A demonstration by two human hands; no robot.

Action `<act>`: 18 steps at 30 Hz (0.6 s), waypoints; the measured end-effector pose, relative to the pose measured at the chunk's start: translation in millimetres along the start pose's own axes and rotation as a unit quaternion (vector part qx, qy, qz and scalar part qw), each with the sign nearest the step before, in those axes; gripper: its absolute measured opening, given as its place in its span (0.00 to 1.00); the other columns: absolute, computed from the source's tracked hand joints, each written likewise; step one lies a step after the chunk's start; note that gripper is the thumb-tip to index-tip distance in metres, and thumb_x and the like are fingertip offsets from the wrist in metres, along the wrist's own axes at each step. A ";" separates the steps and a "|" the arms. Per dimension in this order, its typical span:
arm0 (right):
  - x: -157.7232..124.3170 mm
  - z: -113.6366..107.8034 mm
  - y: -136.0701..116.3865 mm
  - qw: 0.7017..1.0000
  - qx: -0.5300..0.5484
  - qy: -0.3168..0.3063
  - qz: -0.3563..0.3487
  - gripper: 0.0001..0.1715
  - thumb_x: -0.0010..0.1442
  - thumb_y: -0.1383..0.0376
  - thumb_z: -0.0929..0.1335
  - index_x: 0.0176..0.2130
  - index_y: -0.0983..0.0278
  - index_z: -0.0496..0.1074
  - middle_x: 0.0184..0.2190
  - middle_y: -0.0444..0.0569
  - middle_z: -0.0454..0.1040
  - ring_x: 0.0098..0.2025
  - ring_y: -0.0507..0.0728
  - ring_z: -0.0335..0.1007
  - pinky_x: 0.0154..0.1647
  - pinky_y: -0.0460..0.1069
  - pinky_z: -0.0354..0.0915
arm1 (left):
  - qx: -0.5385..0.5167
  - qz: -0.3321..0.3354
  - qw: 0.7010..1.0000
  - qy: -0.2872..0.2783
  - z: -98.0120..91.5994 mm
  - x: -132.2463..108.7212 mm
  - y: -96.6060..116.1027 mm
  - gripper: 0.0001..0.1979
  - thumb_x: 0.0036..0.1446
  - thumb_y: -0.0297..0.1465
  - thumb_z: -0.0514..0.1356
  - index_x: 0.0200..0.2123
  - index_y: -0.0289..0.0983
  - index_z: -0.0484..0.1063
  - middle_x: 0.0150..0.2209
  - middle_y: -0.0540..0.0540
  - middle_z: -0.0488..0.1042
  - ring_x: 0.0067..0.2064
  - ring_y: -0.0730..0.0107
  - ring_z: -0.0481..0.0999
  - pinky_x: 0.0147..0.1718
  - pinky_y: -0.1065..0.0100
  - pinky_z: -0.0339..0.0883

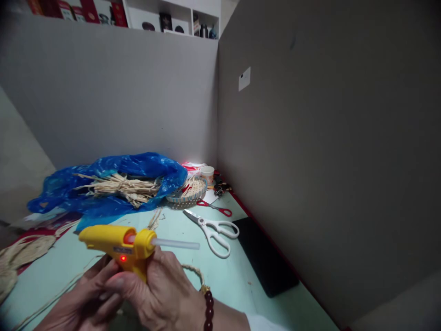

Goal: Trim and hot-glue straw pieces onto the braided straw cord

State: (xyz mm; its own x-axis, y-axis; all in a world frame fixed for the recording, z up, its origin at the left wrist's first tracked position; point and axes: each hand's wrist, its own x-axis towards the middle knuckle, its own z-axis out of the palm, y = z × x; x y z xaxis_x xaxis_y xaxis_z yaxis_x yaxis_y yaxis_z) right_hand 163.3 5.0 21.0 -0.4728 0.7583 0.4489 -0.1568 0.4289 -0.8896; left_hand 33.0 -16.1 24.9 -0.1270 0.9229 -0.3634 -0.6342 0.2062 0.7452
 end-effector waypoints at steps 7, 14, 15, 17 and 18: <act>0.0 -4.4 3.7 0.994 -0.101 -0.032 0.027 0.18 0.67 0.54 0.65 0.49 0.62 0.74 0.46 0.51 0.75 0.53 0.61 0.69 0.60 0.54 0.60 | -0.029 0.007 0.998 -0.059 -2.6 3.0 3.8 0.26 0.41 0.19 0.72 0.45 0.42 0.77 0.39 0.48 0.82 0.37 0.60 0.83 0.35 0.66 0.78; 5.3 -20.6 16.2 0.987 -0.072 0.141 0.020 0.21 0.64 0.51 0.66 0.50 0.62 0.63 0.41 0.51 0.72 0.39 0.57 0.70 0.38 0.51 0.68 | -0.020 0.075 0.997 -0.011 -12.0 -0.3 22.3 0.16 0.43 0.27 0.72 0.38 0.42 0.78 0.34 0.47 0.81 0.25 0.67 0.79 0.13 0.74 0.64; 7.2 -23.6 17.2 0.984 -0.072 0.164 -0.004 0.21 0.64 0.53 0.67 0.51 0.61 0.61 0.42 0.51 0.71 0.39 0.56 0.70 0.36 0.50 0.68 | -0.018 0.080 0.997 -0.008 -13.1 0.2 24.1 0.16 0.43 0.27 0.72 0.38 0.42 0.78 0.35 0.46 0.82 0.24 0.67 0.78 0.13 0.74 0.63; 10.0 -28.5 16.7 0.974 -0.116 0.186 -0.054 0.20 0.64 0.57 0.68 0.53 0.59 0.61 0.44 0.51 0.71 0.40 0.56 0.70 0.37 0.50 0.69 | -0.012 0.091 0.996 -0.014 -14.4 1.6 25.8 0.17 0.43 0.27 0.73 0.38 0.42 0.79 0.36 0.45 0.82 0.23 0.68 0.77 0.13 0.72 0.64; 10.8 -30.1 15.7 0.967 -0.159 0.182 -0.082 0.18 0.65 0.60 0.68 0.52 0.59 0.63 0.44 0.50 0.72 0.41 0.56 0.71 0.39 0.50 0.69 | -0.007 0.097 0.995 -0.020 -14.9 2.2 26.0 0.17 0.42 0.27 0.73 0.38 0.41 0.79 0.36 0.45 0.82 0.23 0.67 0.77 0.14 0.72 0.65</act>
State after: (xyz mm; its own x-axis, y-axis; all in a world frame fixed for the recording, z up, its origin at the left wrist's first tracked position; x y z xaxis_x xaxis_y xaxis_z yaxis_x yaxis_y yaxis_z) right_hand 181.9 34.7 14.4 -0.1190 0.7654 0.6325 0.0973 0.6429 -0.7597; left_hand 4.9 -13.6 35.1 -0.2181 0.9570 -0.1911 -0.6110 0.0188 0.7914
